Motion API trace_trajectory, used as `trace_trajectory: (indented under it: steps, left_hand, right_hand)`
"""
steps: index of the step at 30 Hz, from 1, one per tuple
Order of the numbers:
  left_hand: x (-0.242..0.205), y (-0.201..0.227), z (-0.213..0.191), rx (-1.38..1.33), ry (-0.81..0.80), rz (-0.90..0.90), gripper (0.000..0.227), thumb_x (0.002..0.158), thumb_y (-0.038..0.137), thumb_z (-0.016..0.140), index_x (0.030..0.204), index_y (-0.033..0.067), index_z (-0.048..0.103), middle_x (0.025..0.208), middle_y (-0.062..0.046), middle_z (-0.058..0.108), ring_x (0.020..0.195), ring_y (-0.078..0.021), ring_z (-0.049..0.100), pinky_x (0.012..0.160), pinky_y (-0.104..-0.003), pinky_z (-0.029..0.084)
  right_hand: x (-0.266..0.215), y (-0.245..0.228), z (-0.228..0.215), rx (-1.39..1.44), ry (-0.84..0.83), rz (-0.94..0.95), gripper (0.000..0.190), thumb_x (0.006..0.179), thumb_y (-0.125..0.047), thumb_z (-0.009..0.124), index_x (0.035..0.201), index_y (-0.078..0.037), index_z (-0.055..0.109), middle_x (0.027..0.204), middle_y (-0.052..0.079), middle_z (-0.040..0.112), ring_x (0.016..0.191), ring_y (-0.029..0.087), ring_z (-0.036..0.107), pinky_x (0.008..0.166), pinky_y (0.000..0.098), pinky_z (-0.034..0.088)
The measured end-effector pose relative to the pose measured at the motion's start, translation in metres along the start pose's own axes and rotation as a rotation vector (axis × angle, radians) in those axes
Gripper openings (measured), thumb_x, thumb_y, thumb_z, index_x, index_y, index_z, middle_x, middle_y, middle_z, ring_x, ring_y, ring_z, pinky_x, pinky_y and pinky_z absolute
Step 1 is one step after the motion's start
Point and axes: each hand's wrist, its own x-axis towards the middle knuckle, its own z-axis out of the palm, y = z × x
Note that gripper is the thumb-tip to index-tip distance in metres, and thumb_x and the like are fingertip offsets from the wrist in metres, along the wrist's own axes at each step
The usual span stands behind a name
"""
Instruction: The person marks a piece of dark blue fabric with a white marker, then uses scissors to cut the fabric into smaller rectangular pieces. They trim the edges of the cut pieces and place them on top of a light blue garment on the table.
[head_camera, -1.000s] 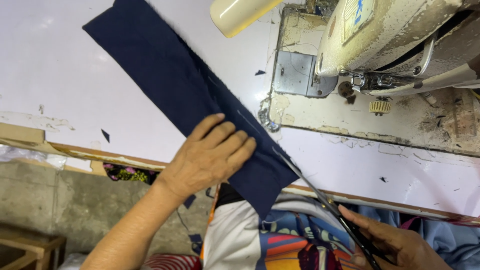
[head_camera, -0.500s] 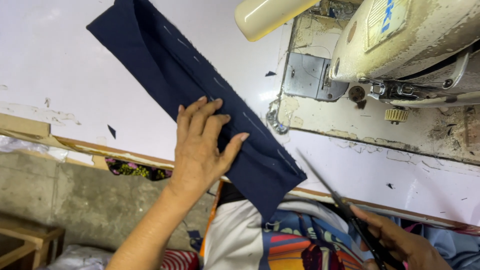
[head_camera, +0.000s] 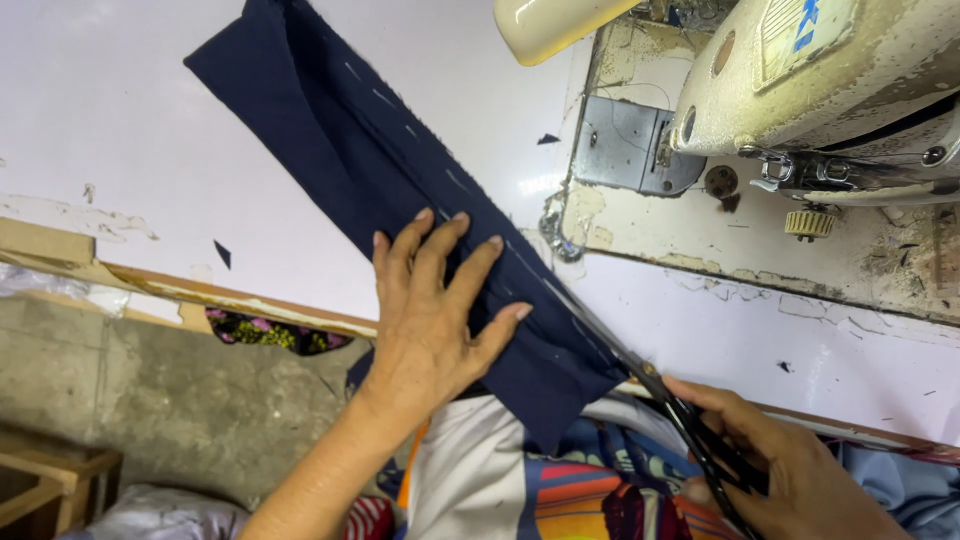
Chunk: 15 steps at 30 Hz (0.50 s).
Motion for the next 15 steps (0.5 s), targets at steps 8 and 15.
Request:
trace_trajectory:
  steps: [8, 15]
  left_hand:
    - [-0.003, 0.008, -0.001, -0.002, 0.003, -0.001, 0.049, 0.087, 0.048, 0.062, 0.121, 0.0134, 0.061, 0.13, -0.015, 0.05, 0.126, -0.0382, 0.041, 0.104, -0.066, 0.027]
    - [-0.003, 0.009, 0.0, 0.004, 0.005, -0.009, 0.049, 0.087, 0.048, 0.062, 0.122, 0.0136, 0.06, 0.13, -0.015, 0.051, 0.126, -0.0379, 0.041, 0.105, -0.065, 0.027]
  right_hand:
    - [-0.011, -0.041, 0.023, -0.101, 0.118, -0.095, 0.079, 0.065, -0.008, 0.083, 0.135, -0.035, 0.057, 0.137, -0.017, 0.067, 0.116, -0.001, 0.064, 0.099, 0.0195, 0.052]
    - [0.004, -0.008, 0.024, -0.339, 0.226, -0.353, 0.081, 0.063, -0.022, 0.084, 0.136, -0.04, 0.054, 0.11, -0.012, 0.08, 0.084, -0.004, 0.071, 0.064, 0.0162, 0.052]
